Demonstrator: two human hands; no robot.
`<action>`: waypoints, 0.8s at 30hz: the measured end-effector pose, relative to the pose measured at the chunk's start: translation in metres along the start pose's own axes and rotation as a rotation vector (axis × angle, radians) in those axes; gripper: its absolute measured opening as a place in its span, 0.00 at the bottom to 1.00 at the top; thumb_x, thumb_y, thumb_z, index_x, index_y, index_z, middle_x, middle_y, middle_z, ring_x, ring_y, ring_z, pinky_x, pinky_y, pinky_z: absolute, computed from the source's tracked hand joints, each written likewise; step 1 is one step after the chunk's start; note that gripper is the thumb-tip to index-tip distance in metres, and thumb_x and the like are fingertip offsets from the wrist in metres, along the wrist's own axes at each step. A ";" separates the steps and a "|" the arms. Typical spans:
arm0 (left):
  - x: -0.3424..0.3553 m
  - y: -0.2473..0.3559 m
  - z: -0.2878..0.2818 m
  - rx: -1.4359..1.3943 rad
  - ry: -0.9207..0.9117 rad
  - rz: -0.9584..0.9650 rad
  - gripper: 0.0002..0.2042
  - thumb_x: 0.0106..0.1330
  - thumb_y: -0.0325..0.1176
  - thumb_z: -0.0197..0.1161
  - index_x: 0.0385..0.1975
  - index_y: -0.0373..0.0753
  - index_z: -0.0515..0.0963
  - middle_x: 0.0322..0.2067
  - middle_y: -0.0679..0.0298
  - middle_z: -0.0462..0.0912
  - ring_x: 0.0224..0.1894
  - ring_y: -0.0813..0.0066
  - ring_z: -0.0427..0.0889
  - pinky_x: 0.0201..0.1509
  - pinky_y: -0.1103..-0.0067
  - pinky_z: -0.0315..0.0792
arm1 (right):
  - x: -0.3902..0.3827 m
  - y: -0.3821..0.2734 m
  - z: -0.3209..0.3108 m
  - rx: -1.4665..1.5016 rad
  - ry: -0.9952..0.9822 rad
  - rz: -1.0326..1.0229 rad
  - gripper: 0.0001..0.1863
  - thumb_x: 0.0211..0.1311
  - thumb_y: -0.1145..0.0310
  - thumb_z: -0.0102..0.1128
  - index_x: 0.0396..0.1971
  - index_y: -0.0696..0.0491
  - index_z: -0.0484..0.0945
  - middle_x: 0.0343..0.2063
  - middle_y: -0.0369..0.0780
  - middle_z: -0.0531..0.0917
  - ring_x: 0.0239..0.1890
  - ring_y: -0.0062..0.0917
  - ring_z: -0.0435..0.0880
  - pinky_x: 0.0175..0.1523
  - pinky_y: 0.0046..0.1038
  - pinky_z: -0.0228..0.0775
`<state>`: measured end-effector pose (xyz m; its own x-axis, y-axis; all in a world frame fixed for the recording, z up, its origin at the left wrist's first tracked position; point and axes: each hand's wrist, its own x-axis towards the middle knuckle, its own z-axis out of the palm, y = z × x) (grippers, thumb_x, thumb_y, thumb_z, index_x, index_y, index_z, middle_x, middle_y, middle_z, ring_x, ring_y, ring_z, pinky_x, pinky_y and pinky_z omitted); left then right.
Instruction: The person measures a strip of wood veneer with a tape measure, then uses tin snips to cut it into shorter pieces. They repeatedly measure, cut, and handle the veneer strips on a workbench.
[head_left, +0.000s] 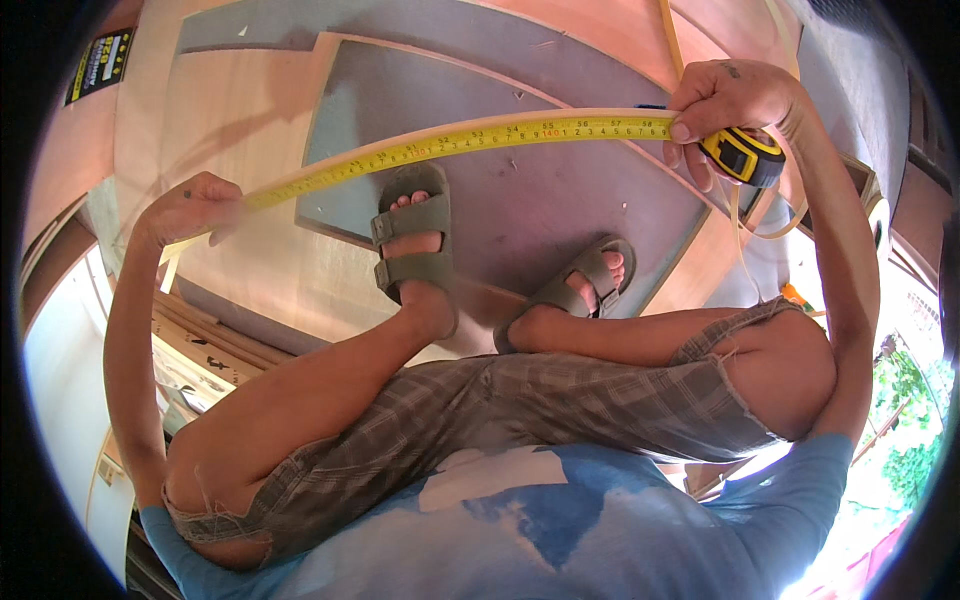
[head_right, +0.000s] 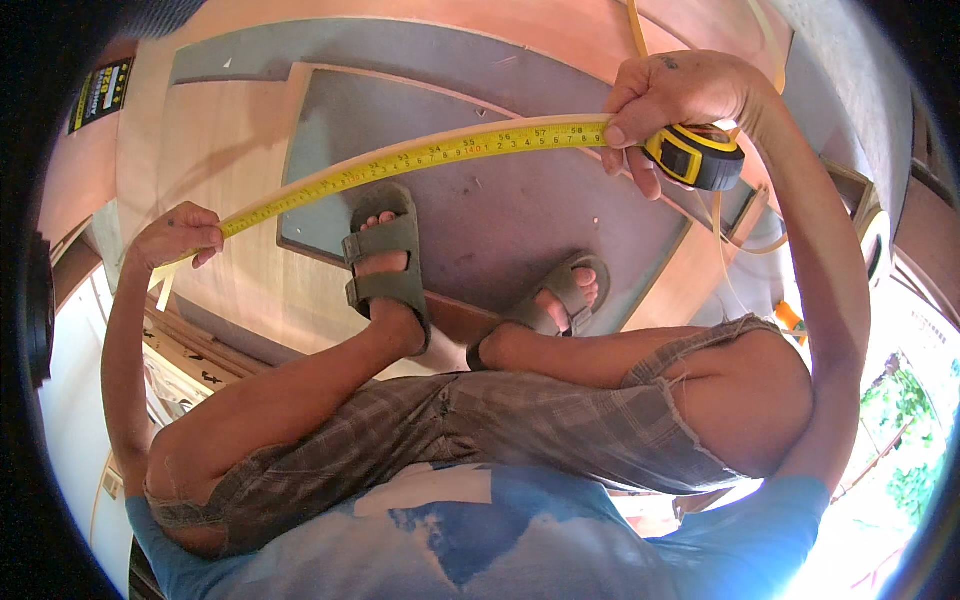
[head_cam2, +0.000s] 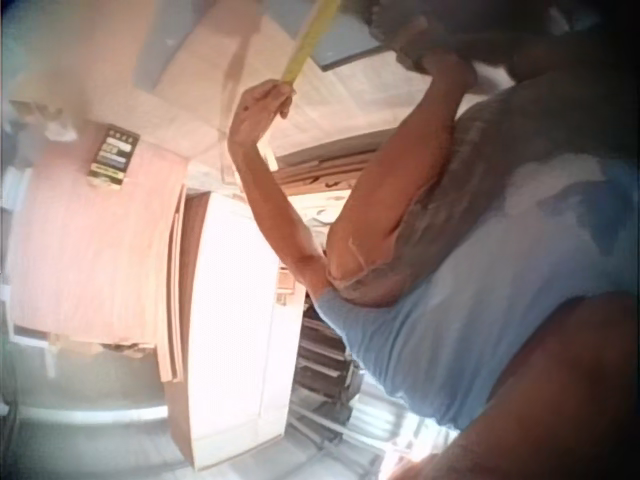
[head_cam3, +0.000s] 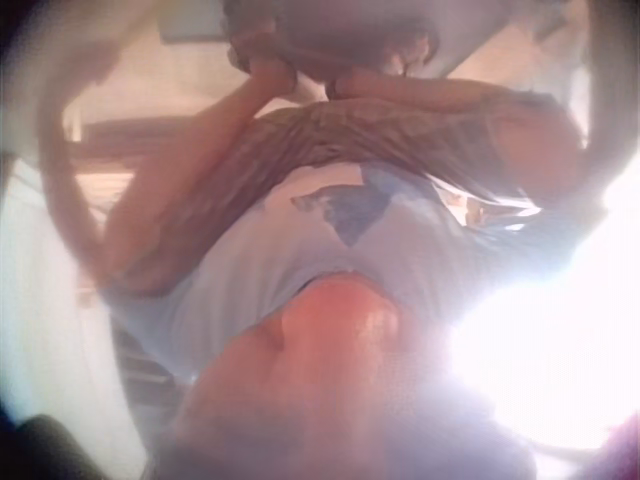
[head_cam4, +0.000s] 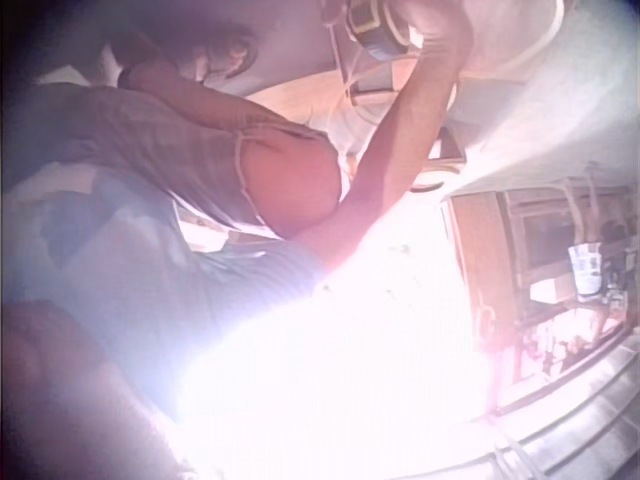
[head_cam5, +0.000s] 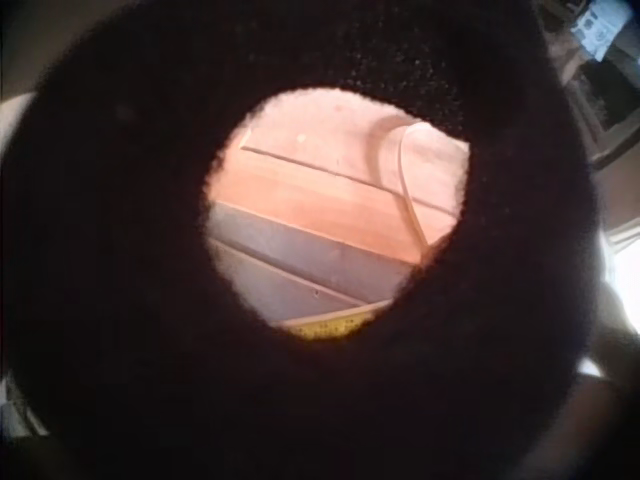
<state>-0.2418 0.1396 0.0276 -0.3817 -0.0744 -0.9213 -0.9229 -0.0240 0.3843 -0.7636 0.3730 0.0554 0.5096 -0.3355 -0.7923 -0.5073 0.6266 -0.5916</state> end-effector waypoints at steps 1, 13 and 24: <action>0.000 0.001 0.001 -0.010 -0.002 -0.013 0.12 0.65 0.33 0.61 0.20 0.37 0.78 0.17 0.70 0.76 0.22 0.83 0.73 0.30 0.82 0.66 | 0.001 0.000 0.002 0.006 0.013 0.007 0.17 0.64 0.62 0.59 0.33 0.63 0.85 0.22 0.46 0.87 0.22 0.23 0.86 0.28 0.22 0.76; -0.003 0.040 -0.013 0.016 -0.160 0.094 0.13 0.63 0.36 0.66 0.37 0.30 0.83 0.27 0.63 0.84 0.32 0.78 0.82 0.42 0.80 0.74 | -0.002 0.000 0.011 0.047 0.065 -0.055 0.15 0.64 0.64 0.60 0.31 0.64 0.83 0.20 0.46 0.86 0.22 0.26 0.87 0.28 0.22 0.77; 0.018 0.201 0.104 0.197 -0.179 0.310 0.27 0.70 0.56 0.58 0.44 0.31 0.78 0.27 0.59 0.83 0.24 0.75 0.83 0.29 0.78 0.76 | 0.010 -0.057 0.037 0.013 -0.012 -0.115 0.17 0.67 0.63 0.58 0.34 0.65 0.83 0.21 0.48 0.86 0.21 0.23 0.85 0.26 0.23 0.77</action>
<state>-0.4398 0.2373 0.0825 -0.6299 0.1274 -0.7662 -0.7482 0.1651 0.6426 -0.7034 0.3598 0.0865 0.5723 -0.3973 -0.7173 -0.4357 0.5937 -0.6765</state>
